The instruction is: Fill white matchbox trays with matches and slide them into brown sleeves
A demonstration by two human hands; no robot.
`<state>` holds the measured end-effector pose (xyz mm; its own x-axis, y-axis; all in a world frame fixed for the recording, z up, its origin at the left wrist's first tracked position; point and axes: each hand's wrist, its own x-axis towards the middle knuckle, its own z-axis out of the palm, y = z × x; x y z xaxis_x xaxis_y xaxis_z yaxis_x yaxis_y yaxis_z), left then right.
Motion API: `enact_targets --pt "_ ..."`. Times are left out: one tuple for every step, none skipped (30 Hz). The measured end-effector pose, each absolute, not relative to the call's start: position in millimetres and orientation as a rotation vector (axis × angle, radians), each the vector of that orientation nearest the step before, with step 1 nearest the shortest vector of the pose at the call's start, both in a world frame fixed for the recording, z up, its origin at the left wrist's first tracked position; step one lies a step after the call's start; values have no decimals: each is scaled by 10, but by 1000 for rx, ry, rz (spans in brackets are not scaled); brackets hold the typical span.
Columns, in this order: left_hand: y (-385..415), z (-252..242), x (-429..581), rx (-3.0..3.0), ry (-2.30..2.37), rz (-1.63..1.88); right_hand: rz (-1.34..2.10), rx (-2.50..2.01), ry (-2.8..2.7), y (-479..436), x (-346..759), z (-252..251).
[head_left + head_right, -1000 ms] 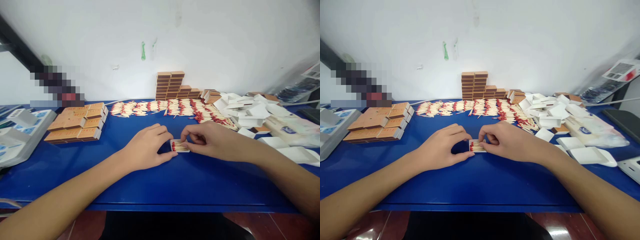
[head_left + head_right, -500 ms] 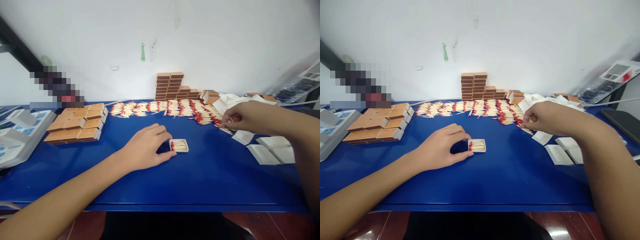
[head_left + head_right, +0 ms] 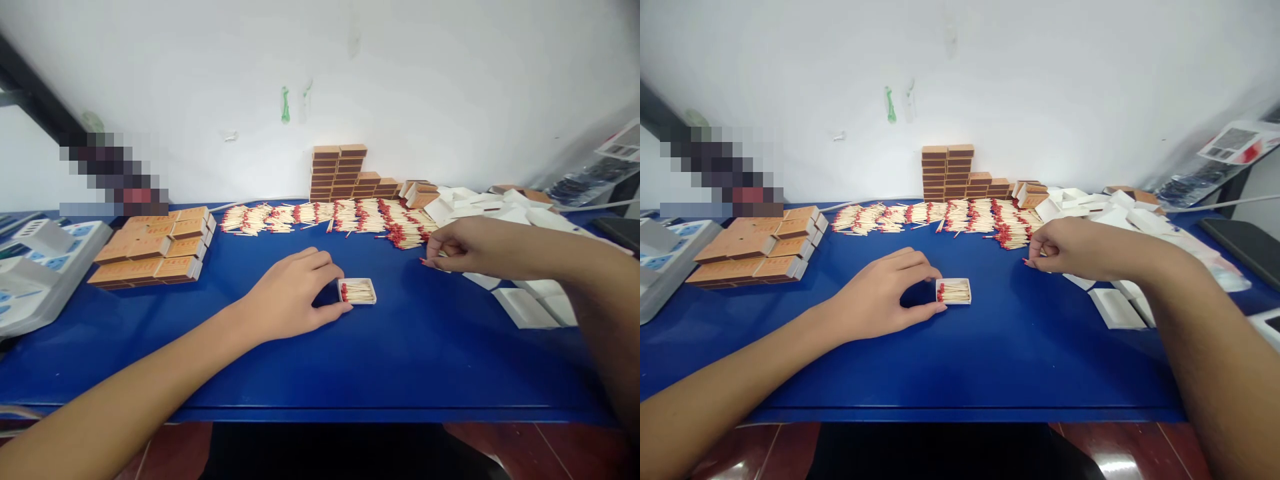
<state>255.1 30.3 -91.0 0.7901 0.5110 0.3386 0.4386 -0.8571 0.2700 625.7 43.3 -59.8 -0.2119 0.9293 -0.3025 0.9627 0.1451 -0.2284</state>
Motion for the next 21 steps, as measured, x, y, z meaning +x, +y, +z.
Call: enact_targets --pt "303 -906 2552 2803 750 602 -593 1903 2293 426 6249 -587" --pt "301 -903 2549 2804 751 599 -614 1891 2266 419 6248 -576" --pt "299 -901 2545 2805 750 600 -635 1881 2246 413 6253 -566" --pt "296 -899 2540 2806 749 600 -642 1883 2249 409 6263 -560" --pt "293 -899 2535 2807 748 601 -646 1875 2257 406 6276 -559" --pt "292 -900 2531 2807 746 601 -646 1857 2266 405 6289 -563" --pt "291 -901 2528 2805 746 599 -643 1838 2271 406 6300 -571" --pt "291 -904 2527 2804 749 595 -637 1821 2274 409 6308 -582" --pt "293 -906 2528 2802 753 590 -627 1814 2273 413 6312 -594" --pt "295 -908 2529 2801 757 584 -615 1817 2265 417 6311 -605" --pt "297 -909 2531 2801 759 582 -603 1826 2254 421 6307 -613" --pt "299 -910 2532 2801 759 581 -589 1834 2244 424 6302 -615" --pt "301 -910 2532 2802 756 583 -578 1839 2237 425 6294 -613" --pt "301 -909 2532 2802 753 585 -570 1840 2233 425 6286 -605" --pt "301 -908 2531 2802 751 586 -565 1840 2230 423 6277 -595" --pt "299 -906 2530 2802 751 586 -560 1838 2231 419 6268 -582" --pt "297 -903 2530 2800 754 583 -555 1839 2234 414 6259 -570" --pt "295 -901 2530 2798 758 576 -554 1842 2237 409 6251 -559" --pt "293 -899 2531 2797 762 573 -556 1847 2240 404 6244 -549" --pt "291 -897 2533 2797 764 570 -562 1849 2245 400 6238 -542" --pt "290 -896 2536 2799 767 567 -566 1853 2253 397 6232 -536"
